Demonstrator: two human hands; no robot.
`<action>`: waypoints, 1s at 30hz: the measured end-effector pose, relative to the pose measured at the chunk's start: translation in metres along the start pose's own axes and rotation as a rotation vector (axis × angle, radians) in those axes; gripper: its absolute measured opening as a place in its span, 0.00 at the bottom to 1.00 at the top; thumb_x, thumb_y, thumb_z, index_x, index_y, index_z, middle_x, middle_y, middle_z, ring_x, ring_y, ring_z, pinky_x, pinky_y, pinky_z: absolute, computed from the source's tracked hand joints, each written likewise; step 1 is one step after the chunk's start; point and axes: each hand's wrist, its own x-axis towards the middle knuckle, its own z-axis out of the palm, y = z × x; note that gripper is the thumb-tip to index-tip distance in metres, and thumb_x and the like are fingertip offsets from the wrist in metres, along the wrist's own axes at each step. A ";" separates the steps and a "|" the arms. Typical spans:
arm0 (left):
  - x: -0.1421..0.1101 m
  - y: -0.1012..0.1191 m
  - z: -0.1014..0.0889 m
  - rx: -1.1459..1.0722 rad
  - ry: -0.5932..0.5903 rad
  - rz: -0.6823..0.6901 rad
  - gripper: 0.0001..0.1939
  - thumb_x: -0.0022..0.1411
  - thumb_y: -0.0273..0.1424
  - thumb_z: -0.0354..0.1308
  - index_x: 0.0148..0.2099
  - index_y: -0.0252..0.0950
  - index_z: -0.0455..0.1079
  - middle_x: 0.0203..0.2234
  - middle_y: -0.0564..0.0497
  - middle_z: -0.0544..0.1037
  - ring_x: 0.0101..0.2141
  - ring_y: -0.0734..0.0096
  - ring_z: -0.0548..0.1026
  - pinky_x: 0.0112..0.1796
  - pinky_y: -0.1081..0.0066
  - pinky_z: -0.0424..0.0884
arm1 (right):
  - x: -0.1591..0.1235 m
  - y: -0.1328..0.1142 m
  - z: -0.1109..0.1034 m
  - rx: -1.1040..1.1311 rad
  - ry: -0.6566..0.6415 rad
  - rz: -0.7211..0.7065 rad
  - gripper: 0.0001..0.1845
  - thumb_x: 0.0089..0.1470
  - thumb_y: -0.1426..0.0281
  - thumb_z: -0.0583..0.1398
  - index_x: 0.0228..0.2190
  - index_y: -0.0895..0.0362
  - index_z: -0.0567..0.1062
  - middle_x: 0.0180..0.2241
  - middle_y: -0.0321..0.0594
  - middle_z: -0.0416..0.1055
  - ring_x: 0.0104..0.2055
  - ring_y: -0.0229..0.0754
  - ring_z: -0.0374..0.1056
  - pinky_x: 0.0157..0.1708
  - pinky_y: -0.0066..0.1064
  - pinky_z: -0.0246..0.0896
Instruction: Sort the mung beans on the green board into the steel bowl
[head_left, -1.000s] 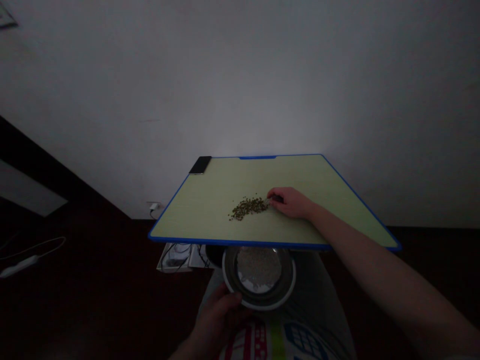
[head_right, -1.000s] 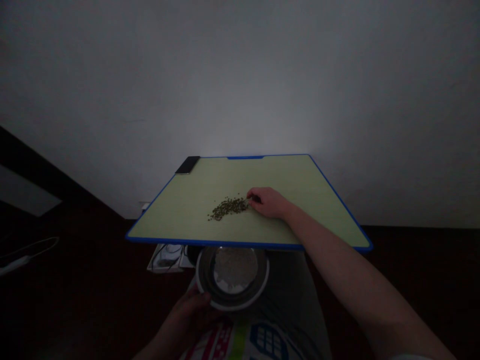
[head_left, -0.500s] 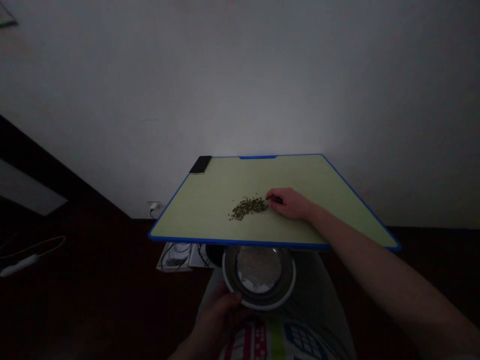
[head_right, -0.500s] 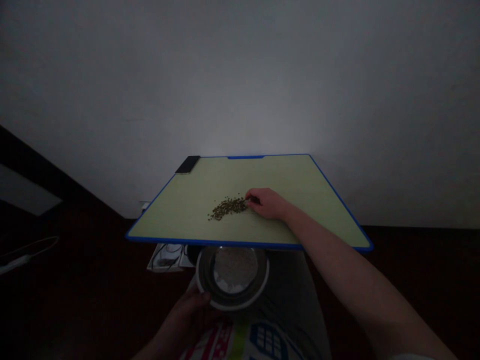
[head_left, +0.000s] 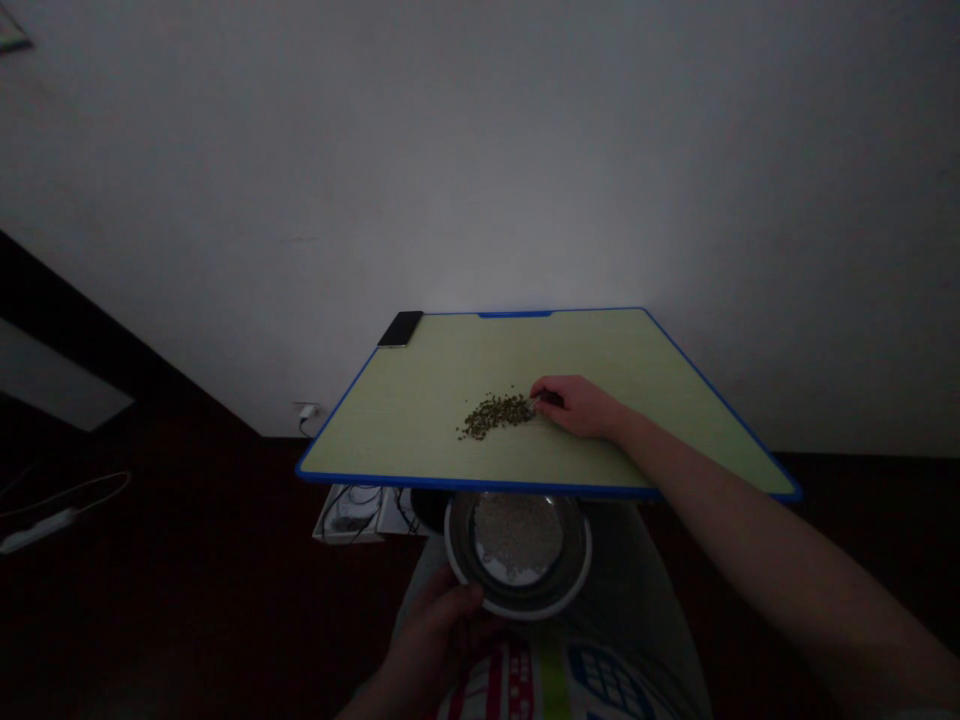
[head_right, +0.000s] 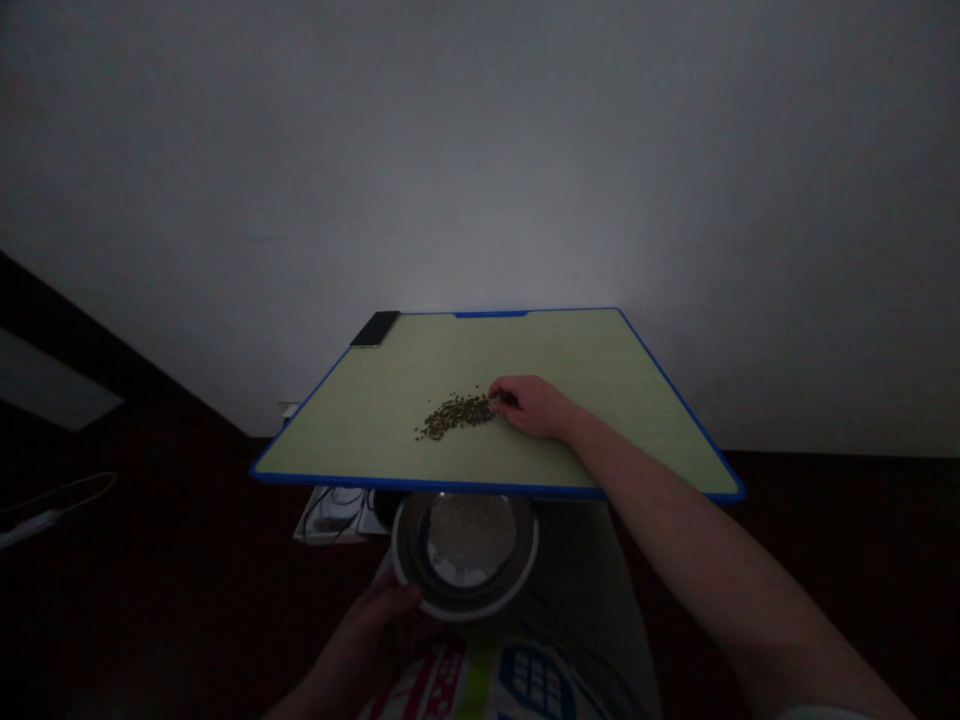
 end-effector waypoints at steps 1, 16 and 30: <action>0.000 0.000 0.000 0.000 0.000 -0.001 0.35 0.48 0.25 0.67 0.60 0.38 0.66 0.37 0.44 0.85 0.40 0.53 0.82 0.43 0.58 0.76 | 0.000 0.000 0.000 0.002 -0.005 -0.001 0.11 0.56 0.69 0.58 0.40 0.59 0.77 0.28 0.40 0.75 0.29 0.39 0.67 0.33 0.29 0.58; 0.000 0.000 0.001 -0.004 0.015 -0.006 0.22 0.48 0.25 0.68 0.48 0.35 0.73 0.39 0.43 0.84 0.41 0.54 0.81 0.46 0.57 0.75 | 0.002 -0.004 0.005 0.003 -0.003 -0.021 0.12 0.56 0.70 0.58 0.41 0.60 0.76 0.28 0.40 0.75 0.29 0.38 0.66 0.32 0.29 0.58; 0.001 0.000 0.001 0.005 0.006 0.003 0.20 0.47 0.26 0.68 0.46 0.35 0.74 0.38 0.43 0.84 0.40 0.53 0.82 0.45 0.56 0.76 | 0.001 -0.002 0.003 -0.047 0.032 -0.009 0.11 0.56 0.69 0.58 0.40 0.59 0.76 0.29 0.41 0.75 0.30 0.40 0.67 0.33 0.29 0.58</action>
